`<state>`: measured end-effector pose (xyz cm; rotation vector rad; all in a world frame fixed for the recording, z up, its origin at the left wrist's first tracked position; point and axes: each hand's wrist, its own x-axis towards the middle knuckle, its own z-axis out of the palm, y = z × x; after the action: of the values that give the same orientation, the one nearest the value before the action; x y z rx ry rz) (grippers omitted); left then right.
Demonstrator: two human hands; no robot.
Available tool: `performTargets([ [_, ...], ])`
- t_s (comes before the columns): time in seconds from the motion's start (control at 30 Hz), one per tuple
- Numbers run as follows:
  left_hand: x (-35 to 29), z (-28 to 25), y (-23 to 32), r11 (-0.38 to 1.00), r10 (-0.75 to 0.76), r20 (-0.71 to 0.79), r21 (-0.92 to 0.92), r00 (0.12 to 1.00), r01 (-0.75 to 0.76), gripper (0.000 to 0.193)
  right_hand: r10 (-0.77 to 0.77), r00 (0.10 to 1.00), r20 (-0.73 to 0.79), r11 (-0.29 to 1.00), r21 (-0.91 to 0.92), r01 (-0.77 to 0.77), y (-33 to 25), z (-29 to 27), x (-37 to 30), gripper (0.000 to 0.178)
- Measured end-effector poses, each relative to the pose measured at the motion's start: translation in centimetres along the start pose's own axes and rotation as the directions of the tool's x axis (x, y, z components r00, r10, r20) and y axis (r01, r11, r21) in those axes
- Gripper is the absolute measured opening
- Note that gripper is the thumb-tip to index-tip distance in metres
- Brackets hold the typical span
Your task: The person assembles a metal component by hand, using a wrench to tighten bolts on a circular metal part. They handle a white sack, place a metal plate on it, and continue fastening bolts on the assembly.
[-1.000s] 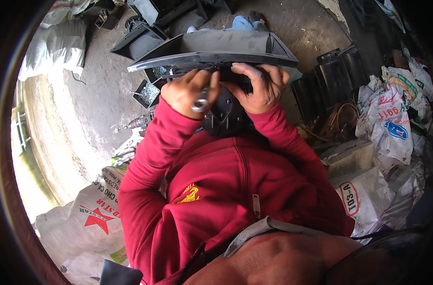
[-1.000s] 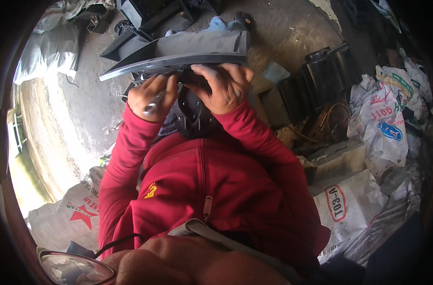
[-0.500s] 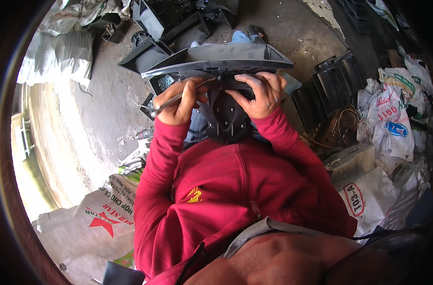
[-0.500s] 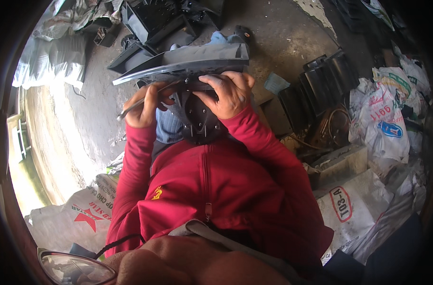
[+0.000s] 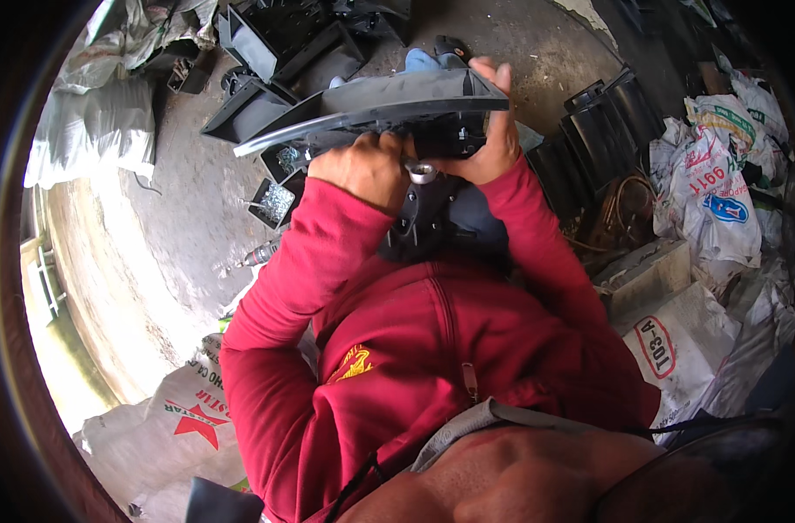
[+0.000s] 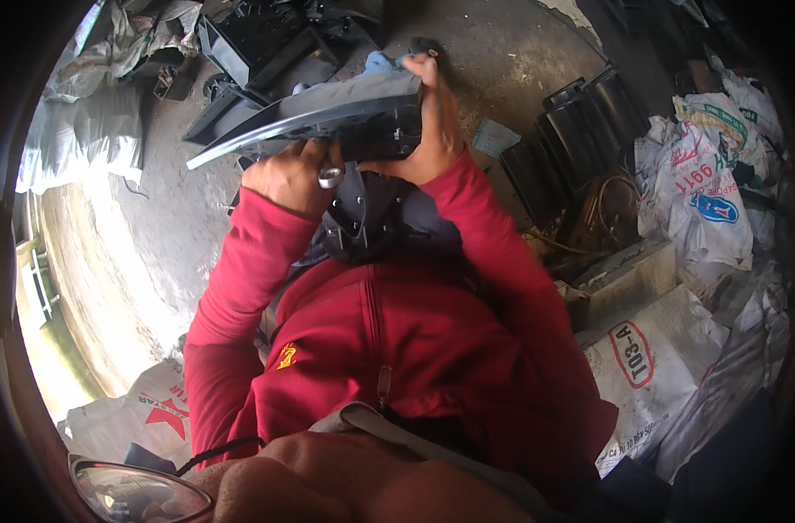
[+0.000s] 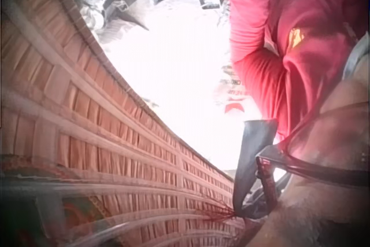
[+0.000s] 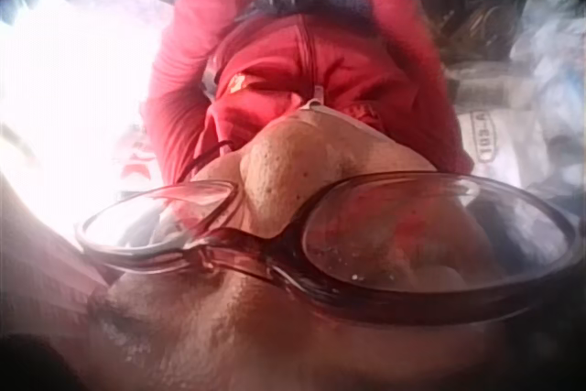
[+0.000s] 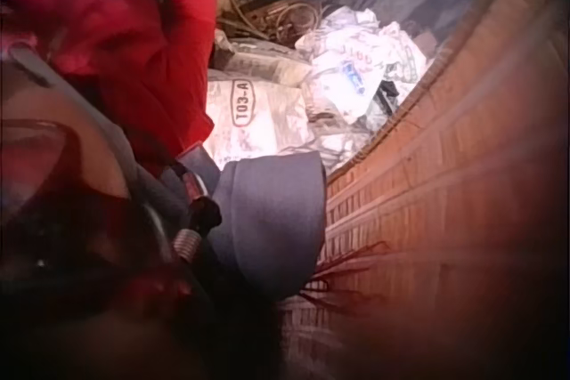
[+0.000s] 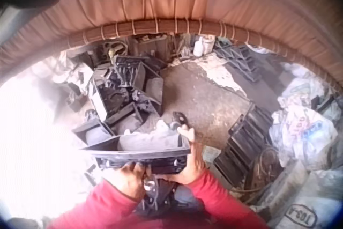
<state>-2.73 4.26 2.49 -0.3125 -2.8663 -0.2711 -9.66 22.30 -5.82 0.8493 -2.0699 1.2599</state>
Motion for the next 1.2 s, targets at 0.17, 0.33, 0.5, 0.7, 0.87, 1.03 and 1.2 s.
performTargets([
  [0.17, -1.4, 0.8, -2.1, 0.968, 0.053, -0.129, -0.237, 0.99, -0.083, 0.01, 0.026, 0.998, 0.063, 1.0, -0.007, -0.026, 0.2, -0.5, 0.5, 0.113],
  [0.33, -4.0, 2.2, -3.3, 0.546, -0.337, 0.142, -0.776, 0.931, 0.316, 0.02, 0.04, 0.992, 0.117, 0.999, -0.017, -0.038, 0.5, -0.7, 0.4, 0.103],
  [0.5, -4.5, 2.9, -5.0, 0.279, -0.344, 0.289, -0.877, 0.894, 0.391, 0.049, 0.034, 0.992, 0.122, 0.999, -0.005, -0.034, 1.0, -0.3, 0.2, 0.099],
  [0.7, -3.8, 1.0, -5.0, 0.249, -0.399, 0.229, -0.904, 0.888, 0.346, 0.048, 0.013, 0.992, 0.124, 1.0, -0.014, -0.011, 1.0, -0.6, 0.9, 0.097],
  [0.87, -3.9, 0.2, -3.6, 0.759, -0.202, -0.034, -0.637, 0.979, 0.135, 0.017, 0.011, 0.992, 0.123, 1.0, -0.03, -0.007, -0.4, -0.8, 1.4, 0.097],
  [1.03, -2.4, -0.7, -1.5, 0.983, -0.06, -0.129, -0.179, 0.99, 0.036, 0.012, 0.014, 0.996, 0.089, 0.998, -0.059, -0.008, -2.5, -0.5, 2.1, 0.091],
  [1.2, -1.7, -0.9, -2.1, 0.968, -0.107, -0.045, -0.234, 0.993, 0.094, 0.01, 0.011, 0.996, 0.083, 0.997, -0.079, -0.005, -3.3, -0.4, 2.6, 0.085],
])
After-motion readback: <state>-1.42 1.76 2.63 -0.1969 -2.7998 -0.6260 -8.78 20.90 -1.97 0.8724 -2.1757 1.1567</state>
